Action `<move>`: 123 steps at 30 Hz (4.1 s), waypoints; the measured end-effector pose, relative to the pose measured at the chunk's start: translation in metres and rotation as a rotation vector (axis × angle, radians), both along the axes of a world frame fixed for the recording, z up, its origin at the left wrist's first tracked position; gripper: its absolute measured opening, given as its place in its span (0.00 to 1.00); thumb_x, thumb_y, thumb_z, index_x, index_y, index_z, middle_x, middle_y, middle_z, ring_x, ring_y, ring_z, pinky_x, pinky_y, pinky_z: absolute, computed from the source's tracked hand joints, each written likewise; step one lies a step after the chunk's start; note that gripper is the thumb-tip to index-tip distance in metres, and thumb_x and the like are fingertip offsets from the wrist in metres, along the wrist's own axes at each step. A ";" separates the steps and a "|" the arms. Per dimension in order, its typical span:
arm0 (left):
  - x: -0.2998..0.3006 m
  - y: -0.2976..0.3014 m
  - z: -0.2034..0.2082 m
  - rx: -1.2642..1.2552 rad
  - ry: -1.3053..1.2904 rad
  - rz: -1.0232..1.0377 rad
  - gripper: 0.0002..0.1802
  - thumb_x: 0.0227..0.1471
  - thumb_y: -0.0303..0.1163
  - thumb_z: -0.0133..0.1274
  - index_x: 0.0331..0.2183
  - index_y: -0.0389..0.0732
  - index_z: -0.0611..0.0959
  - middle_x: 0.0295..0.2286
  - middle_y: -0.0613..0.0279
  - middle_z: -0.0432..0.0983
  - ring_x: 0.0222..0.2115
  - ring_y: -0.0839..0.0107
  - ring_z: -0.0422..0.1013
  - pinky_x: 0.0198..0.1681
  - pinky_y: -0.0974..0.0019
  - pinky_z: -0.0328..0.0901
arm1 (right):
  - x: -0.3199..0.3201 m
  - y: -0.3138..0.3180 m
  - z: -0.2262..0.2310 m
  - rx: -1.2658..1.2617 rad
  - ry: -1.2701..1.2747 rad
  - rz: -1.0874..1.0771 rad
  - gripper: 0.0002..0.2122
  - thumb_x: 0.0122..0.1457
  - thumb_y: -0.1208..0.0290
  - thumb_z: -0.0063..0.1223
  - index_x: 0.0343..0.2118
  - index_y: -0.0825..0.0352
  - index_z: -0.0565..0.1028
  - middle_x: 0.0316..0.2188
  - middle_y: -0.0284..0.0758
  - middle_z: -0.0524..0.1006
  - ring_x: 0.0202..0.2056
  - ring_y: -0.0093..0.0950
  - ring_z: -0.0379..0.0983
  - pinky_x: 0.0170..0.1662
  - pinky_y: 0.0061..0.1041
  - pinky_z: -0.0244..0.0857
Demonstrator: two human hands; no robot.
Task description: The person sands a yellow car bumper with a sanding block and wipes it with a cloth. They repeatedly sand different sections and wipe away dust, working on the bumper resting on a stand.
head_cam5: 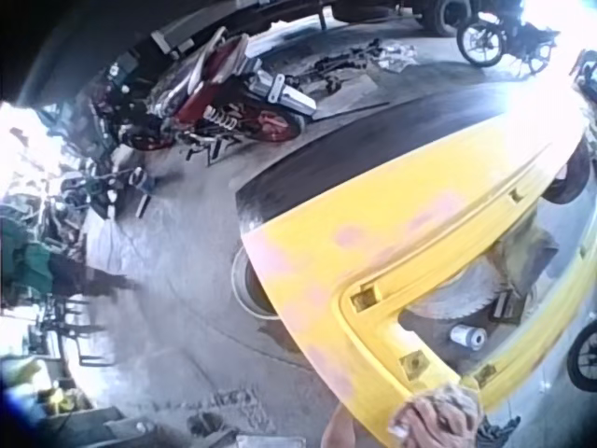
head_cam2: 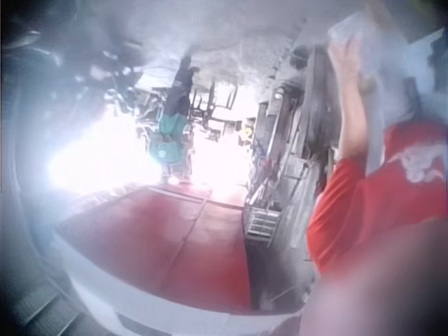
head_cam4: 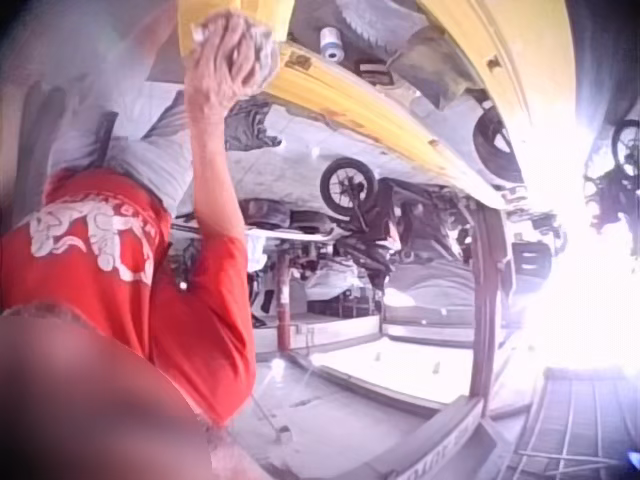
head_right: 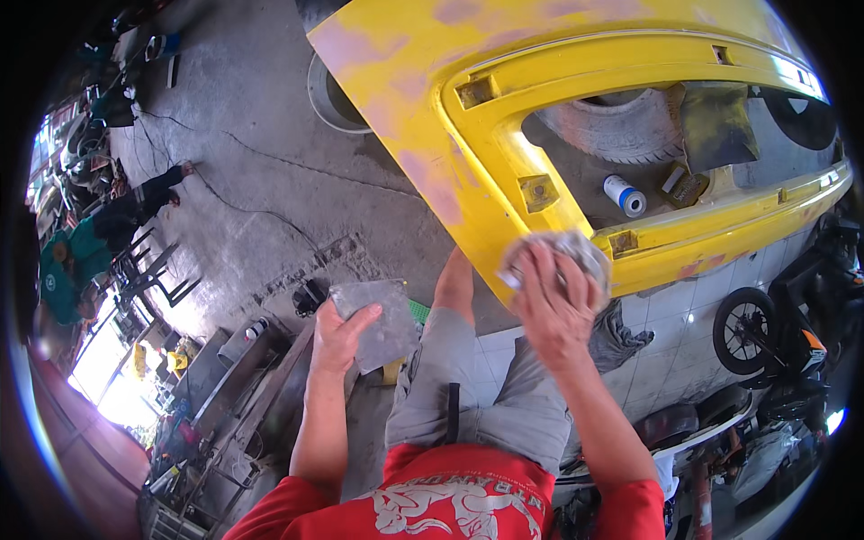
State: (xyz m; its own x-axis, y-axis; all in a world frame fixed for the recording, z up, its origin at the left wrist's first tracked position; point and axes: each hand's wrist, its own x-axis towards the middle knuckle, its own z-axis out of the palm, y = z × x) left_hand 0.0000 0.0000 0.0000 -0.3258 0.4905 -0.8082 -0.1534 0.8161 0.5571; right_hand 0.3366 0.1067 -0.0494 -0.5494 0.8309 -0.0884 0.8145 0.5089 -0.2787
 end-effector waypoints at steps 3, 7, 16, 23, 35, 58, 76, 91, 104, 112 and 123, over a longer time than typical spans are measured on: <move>0.004 -0.007 -0.009 -0.008 0.071 -0.108 0.14 0.63 0.31 0.70 0.47 0.35 0.90 0.40 0.62 0.91 0.39 0.73 0.83 0.47 0.63 0.75 | -0.014 0.022 0.011 0.022 0.084 -0.026 0.28 0.59 0.68 0.67 0.64 0.62 0.81 0.68 0.32 0.79 0.67 0.37 0.70 0.69 0.47 0.62; 0.030 -0.013 -0.012 0.008 0.014 -0.012 0.12 0.63 0.29 0.70 0.45 0.34 0.90 0.37 0.65 0.89 0.37 0.76 0.82 0.44 0.65 0.75 | -0.101 0.073 -0.031 0.065 0.245 -0.098 0.21 0.61 0.67 0.66 0.58 0.62 0.82 0.62 0.33 0.80 0.63 0.39 0.73 0.63 0.42 0.67; 0.116 -0.009 0.026 -0.007 -0.034 0.000 0.11 0.62 0.29 0.71 0.44 0.35 0.91 0.37 0.67 0.89 0.37 0.78 0.81 0.43 0.66 0.75 | -0.015 0.061 0.005 -0.074 0.298 0.011 0.17 0.62 0.66 0.64 0.54 0.62 0.81 0.52 0.32 0.78 0.56 0.34 0.75 0.59 0.42 0.68; 0.168 -0.043 0.046 0.049 0.201 -0.242 0.17 0.61 0.38 0.71 0.44 0.34 0.90 0.36 0.55 0.91 0.38 0.61 0.86 0.45 0.57 0.77 | 0.048 0.042 0.006 -0.021 0.312 0.149 0.15 0.64 0.65 0.63 0.52 0.63 0.82 0.54 0.33 0.79 0.57 0.36 0.75 0.59 0.45 0.67; 0.268 -0.305 -0.005 -0.345 0.562 -0.287 0.25 0.59 0.50 0.62 0.43 0.37 0.89 0.41 0.35 0.87 0.46 0.39 0.84 0.49 0.40 0.77 | 0.111 0.071 0.041 -0.152 -0.018 0.442 0.12 0.72 0.61 0.54 0.52 0.56 0.83 0.53 0.36 0.82 0.61 0.42 0.74 0.64 0.51 0.67; 0.291 -0.293 -0.021 -0.266 0.506 -0.212 0.24 0.52 0.47 0.69 0.45 0.40 0.93 0.44 0.38 0.88 0.47 0.40 0.84 0.52 0.43 0.77 | 0.476 0.060 0.055 -1.157 0.210 -0.773 0.10 0.64 0.64 0.65 0.37 0.66 0.89 0.29 0.37 0.86 0.28 0.33 0.83 0.33 0.42 0.77; 0.093 -0.108 0.037 -0.255 0.686 -0.417 0.34 0.54 0.54 0.71 0.48 0.33 0.90 0.49 0.31 0.85 0.55 0.36 0.81 0.58 0.43 0.75 | 0.408 0.004 0.076 -1.217 0.777 -1.004 0.16 0.65 0.57 0.64 0.49 0.63 0.86 0.37 0.36 0.87 0.37 0.35 0.86 0.42 0.37 0.81; -0.177 -0.076 -0.060 -0.395 0.408 -0.635 0.32 0.52 0.46 0.74 0.53 0.35 0.89 0.50 0.35 0.87 0.54 0.39 0.82 0.57 0.43 0.74 | -0.147 0.080 0.057 -0.186 0.049 -0.501 0.17 0.60 0.61 0.67 0.49 0.63 0.84 0.51 0.39 0.77 0.57 0.43 0.74 0.58 0.42 0.71; -0.205 0.004 -0.100 -0.255 0.436 -0.820 0.33 0.52 0.48 0.75 0.44 0.26 0.89 0.45 0.30 0.87 0.48 0.40 0.85 0.53 0.44 0.74 | -0.079 0.022 0.049 -0.103 0.131 -0.446 0.26 0.57 0.66 0.69 0.60 0.60 0.78 0.57 0.37 0.77 0.60 0.41 0.75 0.64 0.43 0.70; -0.176 0.018 -0.092 -0.313 0.388 -0.782 0.30 0.53 0.46 0.75 0.43 0.27 0.89 0.39 0.39 0.89 0.42 0.48 0.86 0.50 0.49 0.76 | -0.031 -0.005 0.042 0.031 0.114 -0.369 0.28 0.58 0.64 0.68 0.63 0.56 0.79 0.60 0.31 0.77 0.64 0.33 0.75 0.64 0.41 0.69; -0.074 0.091 0.030 -0.018 -0.165 -0.174 0.18 0.57 0.19 0.72 0.49 0.29 0.88 0.41 0.52 0.89 0.38 0.61 0.86 0.45 0.54 0.82 | 0.123 0.045 0.025 0.213 0.090 -0.099 0.16 0.58 0.64 0.62 0.50 0.56 0.85 0.51 0.29 0.79 0.61 0.30 0.76 0.62 0.36 0.70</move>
State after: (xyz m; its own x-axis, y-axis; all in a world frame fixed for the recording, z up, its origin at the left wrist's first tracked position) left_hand -0.0742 0.0911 0.0297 -0.1007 0.5129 -0.8525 -0.0976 0.8477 0.5215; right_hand 0.4598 0.1522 -0.0248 -0.4623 0.8756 0.1398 0.8399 0.4830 -0.2477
